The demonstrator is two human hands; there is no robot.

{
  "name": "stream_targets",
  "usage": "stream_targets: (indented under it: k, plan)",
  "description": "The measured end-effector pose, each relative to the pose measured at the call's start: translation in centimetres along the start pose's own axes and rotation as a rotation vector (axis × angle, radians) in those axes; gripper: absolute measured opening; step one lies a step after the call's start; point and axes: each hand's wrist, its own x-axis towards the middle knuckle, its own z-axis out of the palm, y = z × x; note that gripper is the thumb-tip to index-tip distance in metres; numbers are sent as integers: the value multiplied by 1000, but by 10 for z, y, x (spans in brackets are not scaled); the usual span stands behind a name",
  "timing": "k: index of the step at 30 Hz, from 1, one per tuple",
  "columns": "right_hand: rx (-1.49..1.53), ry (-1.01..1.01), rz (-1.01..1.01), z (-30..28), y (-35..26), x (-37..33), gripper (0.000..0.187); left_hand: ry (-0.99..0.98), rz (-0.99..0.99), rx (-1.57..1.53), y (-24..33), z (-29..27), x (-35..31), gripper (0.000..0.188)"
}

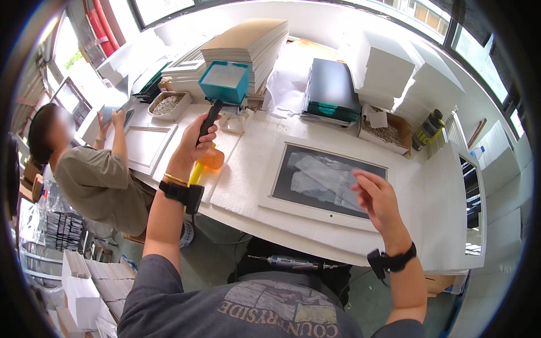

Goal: Assembling a mirrored cabinet door by placing a mirror into a white frame, cleaning it, and then securing a back panel with screws.

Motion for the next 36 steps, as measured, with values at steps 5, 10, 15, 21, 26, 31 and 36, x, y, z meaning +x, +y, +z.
stream_targets:
  k: [5, 10, 15, 21, 26, 31, 36]
  plan:
    - [107, 140, 23, -36, 34, -23, 21, 68, -13, 2, -2, -23, 27, 33]
    - [163, 208, 26, -52, 58, -32, 19, -13, -43, -62, -14, -40, 39, 24]
    - [170, 228, 36, -50, 60, -35, 19, 35, -62, -50, -20, -48, 43, 26]
    - [145, 252, 8, -48, 62, -25, 19, 50, -87, -43, -24, -56, 41, 25]
    - [155, 258, -13, -55, 68, -19, 19, 82, -152, -37, -20, -57, 47, 20]
    - [147, 289, -38, -68, 72, -18, 19, 150, -186, 73, -11, -67, 48, 31]
    - [31, 625, -120, -113, 85, -29, 27, 444, -2, 972, -1, -51, 55, 37]
